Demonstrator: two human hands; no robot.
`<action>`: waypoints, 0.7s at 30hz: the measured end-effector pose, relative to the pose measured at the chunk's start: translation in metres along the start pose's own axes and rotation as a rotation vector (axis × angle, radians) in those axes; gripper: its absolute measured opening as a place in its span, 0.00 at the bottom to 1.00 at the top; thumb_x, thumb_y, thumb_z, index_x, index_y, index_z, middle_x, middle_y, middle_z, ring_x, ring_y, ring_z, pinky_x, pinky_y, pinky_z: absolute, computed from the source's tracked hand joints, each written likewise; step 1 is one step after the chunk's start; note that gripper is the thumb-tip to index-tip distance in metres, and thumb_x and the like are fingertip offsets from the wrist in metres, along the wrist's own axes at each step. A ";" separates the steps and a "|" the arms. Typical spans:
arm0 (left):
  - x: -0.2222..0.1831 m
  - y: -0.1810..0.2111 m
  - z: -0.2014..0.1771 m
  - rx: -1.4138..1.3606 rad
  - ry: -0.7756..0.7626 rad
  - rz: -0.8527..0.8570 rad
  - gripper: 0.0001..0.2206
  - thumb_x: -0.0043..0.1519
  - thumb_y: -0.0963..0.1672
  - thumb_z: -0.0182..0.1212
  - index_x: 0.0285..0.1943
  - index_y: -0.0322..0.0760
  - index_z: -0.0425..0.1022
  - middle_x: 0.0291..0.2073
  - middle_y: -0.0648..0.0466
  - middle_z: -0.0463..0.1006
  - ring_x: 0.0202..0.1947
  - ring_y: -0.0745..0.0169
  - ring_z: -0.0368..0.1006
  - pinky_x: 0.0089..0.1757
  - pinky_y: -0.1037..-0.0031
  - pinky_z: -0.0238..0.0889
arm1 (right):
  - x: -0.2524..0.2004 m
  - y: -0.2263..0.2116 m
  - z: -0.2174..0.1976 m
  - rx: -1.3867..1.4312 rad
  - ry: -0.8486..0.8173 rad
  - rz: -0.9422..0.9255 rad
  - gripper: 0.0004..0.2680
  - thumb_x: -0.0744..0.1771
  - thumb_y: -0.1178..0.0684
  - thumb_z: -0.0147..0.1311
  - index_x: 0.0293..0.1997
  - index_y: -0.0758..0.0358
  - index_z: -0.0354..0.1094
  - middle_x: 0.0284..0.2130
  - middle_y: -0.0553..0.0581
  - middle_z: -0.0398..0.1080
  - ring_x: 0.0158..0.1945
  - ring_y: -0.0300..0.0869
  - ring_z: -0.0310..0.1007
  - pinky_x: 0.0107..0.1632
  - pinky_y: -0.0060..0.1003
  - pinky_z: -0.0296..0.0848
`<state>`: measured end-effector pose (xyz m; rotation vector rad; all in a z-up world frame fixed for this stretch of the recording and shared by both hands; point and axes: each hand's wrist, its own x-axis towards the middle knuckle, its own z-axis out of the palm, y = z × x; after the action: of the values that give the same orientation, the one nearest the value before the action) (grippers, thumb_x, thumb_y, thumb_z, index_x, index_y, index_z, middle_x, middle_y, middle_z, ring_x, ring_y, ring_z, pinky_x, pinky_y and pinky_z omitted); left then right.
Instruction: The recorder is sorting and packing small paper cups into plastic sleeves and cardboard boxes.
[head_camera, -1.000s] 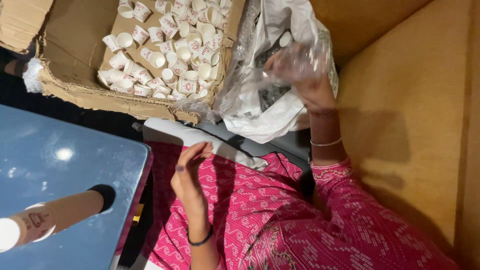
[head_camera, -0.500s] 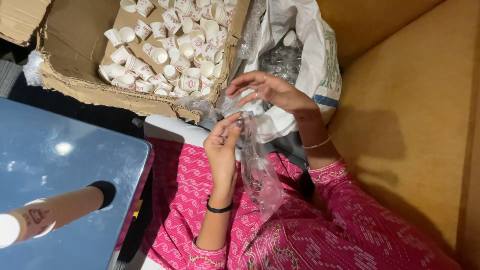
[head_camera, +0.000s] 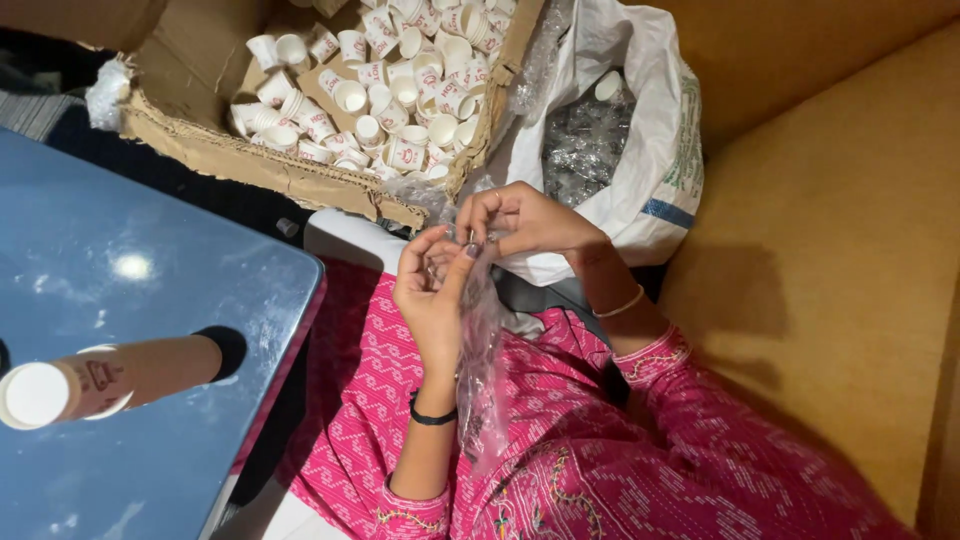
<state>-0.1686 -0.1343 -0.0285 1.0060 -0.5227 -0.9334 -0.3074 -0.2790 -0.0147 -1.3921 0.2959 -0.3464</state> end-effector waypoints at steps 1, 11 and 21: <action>-0.001 0.001 0.001 0.002 -0.012 -0.004 0.16 0.61 0.35 0.67 0.57 0.30 0.73 0.38 0.57 0.77 0.37 0.77 0.71 0.39 0.85 0.64 | 0.000 -0.002 0.001 0.000 0.012 -0.005 0.06 0.64 0.68 0.61 0.39 0.68 0.69 0.43 0.53 0.71 0.51 0.35 0.70 0.57 0.31 0.70; -0.001 -0.007 -0.013 0.069 -0.016 -0.009 0.05 0.63 0.37 0.67 0.45 0.28 0.78 0.35 0.56 0.80 0.35 0.76 0.72 0.39 0.84 0.65 | -0.003 0.000 -0.001 -0.043 -0.041 -0.081 0.04 0.66 0.64 0.62 0.42 0.70 0.74 0.40 0.54 0.73 0.48 0.37 0.73 0.55 0.32 0.70; 0.001 0.029 -0.035 0.077 0.134 0.085 0.05 0.66 0.38 0.64 0.47 0.26 0.78 0.38 0.54 0.81 0.37 0.71 0.77 0.43 0.80 0.71 | 0.023 0.009 0.023 0.178 0.073 -0.063 0.09 0.71 0.53 0.56 0.49 0.70 0.74 0.32 0.54 0.75 0.35 0.37 0.75 0.42 0.32 0.74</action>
<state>-0.1301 -0.1122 -0.0197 1.0988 -0.4880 -0.7697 -0.2762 -0.2665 -0.0196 -1.2175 0.2744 -0.4651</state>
